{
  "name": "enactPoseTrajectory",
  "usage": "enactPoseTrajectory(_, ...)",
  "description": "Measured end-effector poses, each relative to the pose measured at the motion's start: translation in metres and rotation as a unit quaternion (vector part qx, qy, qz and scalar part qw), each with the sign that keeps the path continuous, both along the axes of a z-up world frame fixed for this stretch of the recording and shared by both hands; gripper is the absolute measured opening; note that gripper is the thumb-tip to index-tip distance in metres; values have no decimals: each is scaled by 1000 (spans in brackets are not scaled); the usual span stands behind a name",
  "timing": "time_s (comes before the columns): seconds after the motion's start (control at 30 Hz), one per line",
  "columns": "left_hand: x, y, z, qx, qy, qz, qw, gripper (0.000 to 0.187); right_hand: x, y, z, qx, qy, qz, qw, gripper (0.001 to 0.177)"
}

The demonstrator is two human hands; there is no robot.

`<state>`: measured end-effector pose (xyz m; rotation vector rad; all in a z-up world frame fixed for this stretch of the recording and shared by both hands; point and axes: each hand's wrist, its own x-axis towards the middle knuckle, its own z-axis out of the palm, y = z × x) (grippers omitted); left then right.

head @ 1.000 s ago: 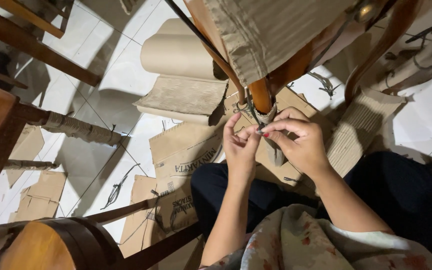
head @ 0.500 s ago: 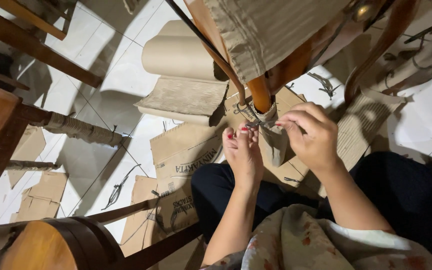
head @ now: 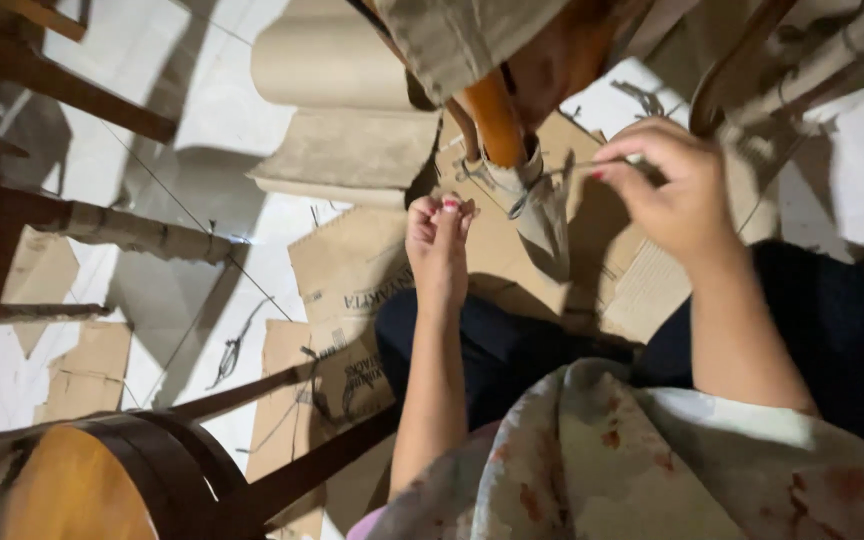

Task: Wrapping cardboard around chair legs and securing it with string for protection.

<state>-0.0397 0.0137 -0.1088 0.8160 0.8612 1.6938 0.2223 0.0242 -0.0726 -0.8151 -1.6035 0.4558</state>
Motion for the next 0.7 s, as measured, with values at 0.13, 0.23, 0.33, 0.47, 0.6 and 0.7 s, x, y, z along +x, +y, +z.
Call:
enactPoseTrajectory(0.13,-28,-7,-76,-77,52,-56,994,23,23,-24,29,-121,-125,29,984,6)
enactPoseTrajectory(0.23,-43,-11,-165,-93,100,-51,989,16,26,-21,20,-448,-279,20,849,17)
enactPoseTrajectory(0.33,-52,-15,-210,-134,194,-56,970,19,24,-16,-42,-590,-425,-10,686,29)
enactPoseTrajectory(0.47,-39,-17,-203,-100,478,-83,869,11,18,-22,-149,-514,-489,100,697,22)
enactPoseTrajectory(0.6,-8,-31,-188,-168,835,-102,514,56,-10,-19,-160,-480,-460,143,733,22)
enactPoseTrajectory(0.7,2,-24,-201,-257,845,-227,411,43,-26,-18,-136,-487,-469,151,722,22)
